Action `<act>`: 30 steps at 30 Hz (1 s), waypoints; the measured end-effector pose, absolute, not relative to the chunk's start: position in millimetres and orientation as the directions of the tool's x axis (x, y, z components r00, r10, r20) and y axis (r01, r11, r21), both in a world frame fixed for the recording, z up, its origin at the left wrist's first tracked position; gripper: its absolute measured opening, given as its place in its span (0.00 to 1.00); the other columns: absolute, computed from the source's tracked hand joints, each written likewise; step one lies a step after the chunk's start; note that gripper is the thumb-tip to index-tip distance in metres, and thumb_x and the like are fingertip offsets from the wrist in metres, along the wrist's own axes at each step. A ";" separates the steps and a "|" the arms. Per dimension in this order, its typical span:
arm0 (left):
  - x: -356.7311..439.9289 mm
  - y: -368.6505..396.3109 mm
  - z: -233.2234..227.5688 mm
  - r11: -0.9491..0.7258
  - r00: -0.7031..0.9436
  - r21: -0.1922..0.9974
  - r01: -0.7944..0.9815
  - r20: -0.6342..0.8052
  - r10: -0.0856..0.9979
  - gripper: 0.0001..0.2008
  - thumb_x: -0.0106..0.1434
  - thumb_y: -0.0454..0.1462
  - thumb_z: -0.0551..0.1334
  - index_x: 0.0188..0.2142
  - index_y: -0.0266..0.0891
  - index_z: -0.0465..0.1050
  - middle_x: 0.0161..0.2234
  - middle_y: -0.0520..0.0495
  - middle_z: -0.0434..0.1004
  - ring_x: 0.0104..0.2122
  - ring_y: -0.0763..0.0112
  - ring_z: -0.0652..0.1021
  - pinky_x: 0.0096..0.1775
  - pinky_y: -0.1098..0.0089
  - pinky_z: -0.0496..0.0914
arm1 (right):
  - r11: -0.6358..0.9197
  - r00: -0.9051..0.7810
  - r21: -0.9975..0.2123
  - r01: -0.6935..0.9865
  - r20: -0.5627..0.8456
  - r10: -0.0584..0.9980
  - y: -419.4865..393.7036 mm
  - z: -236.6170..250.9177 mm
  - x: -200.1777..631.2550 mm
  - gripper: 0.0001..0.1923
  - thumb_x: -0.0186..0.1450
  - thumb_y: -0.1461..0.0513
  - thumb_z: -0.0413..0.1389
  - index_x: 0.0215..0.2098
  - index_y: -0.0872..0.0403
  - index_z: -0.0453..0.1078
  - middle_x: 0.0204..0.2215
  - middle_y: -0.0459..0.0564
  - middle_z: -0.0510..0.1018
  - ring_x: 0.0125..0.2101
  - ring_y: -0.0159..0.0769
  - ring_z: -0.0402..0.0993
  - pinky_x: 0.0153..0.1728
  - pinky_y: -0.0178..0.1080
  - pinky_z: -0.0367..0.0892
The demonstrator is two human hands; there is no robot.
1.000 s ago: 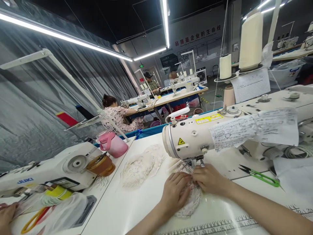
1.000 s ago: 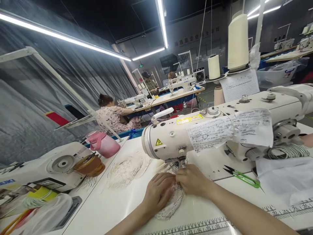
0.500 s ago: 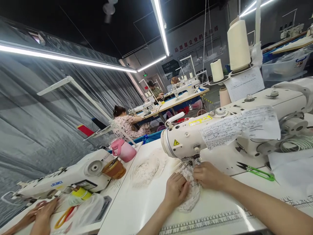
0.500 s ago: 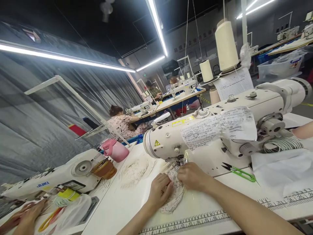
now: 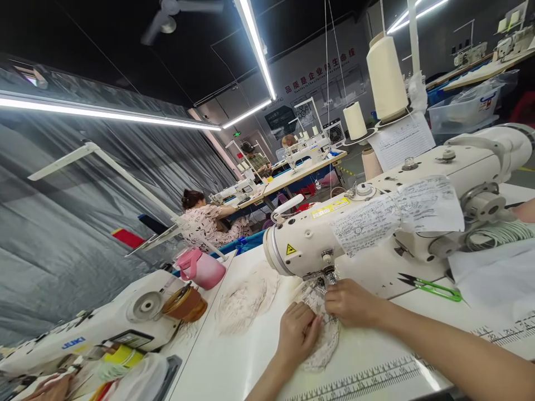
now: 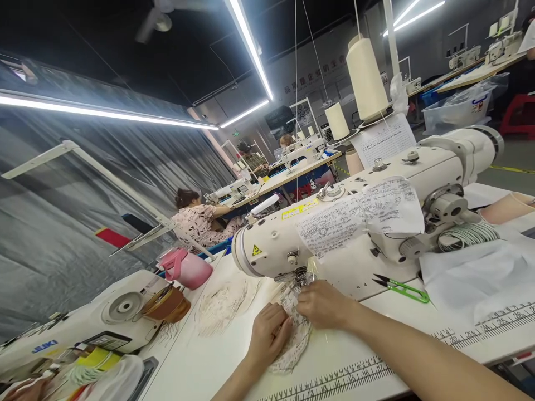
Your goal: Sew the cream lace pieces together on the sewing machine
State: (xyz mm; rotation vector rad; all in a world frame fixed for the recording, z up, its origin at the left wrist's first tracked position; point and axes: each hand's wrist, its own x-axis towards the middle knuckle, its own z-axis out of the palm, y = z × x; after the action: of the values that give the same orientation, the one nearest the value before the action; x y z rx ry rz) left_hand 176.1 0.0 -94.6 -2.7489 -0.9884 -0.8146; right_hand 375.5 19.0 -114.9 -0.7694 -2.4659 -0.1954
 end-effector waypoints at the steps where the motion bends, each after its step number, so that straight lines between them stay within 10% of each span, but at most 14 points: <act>1: 176.0 0.3 -94.6 -0.784 0.646 0.077 0.616 0.521 0.558 0.17 0.67 0.35 0.51 0.21 0.39 0.59 0.19 0.51 0.64 0.22 0.72 0.66 0.26 0.69 0.58 | 0.826 -0.690 -0.021 0.563 0.538 0.483 19.0 -114.3 375.8 0.09 0.55 0.72 0.51 0.22 0.54 0.65 0.22 0.44 0.73 0.26 0.32 0.66 0.25 0.36 0.53; 19: 165.7 -3.6 -92.0 -0.836 0.626 0.142 0.530 0.600 0.498 0.10 0.65 0.33 0.52 0.26 0.40 0.64 0.23 0.49 0.70 0.25 0.69 0.70 0.28 0.66 0.61 | 0.829 -0.707 -0.058 0.556 0.491 0.509 18.0 -115.6 376.0 0.11 0.52 0.74 0.48 0.24 0.53 0.65 0.23 0.44 0.73 0.28 0.32 0.65 0.25 0.36 0.51; 30: 150.1 -42.2 -66.1 -0.963 0.884 -0.136 0.231 0.444 0.149 0.12 0.69 0.33 0.52 0.49 0.37 0.66 0.36 0.46 0.80 0.31 0.70 0.78 0.30 0.69 0.71 | 0.845 -0.704 -0.060 0.532 0.522 0.481 19.4 -124.9 372.6 0.10 0.54 0.73 0.48 0.24 0.53 0.64 0.23 0.43 0.72 0.28 0.32 0.65 0.27 0.37 0.54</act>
State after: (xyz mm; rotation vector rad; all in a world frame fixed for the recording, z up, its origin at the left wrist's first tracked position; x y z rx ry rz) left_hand 150.1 -42.2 -66.1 -2.8671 -0.2925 -0.6539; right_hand 372.6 19.4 -124.9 -0.7407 -2.4860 -0.1276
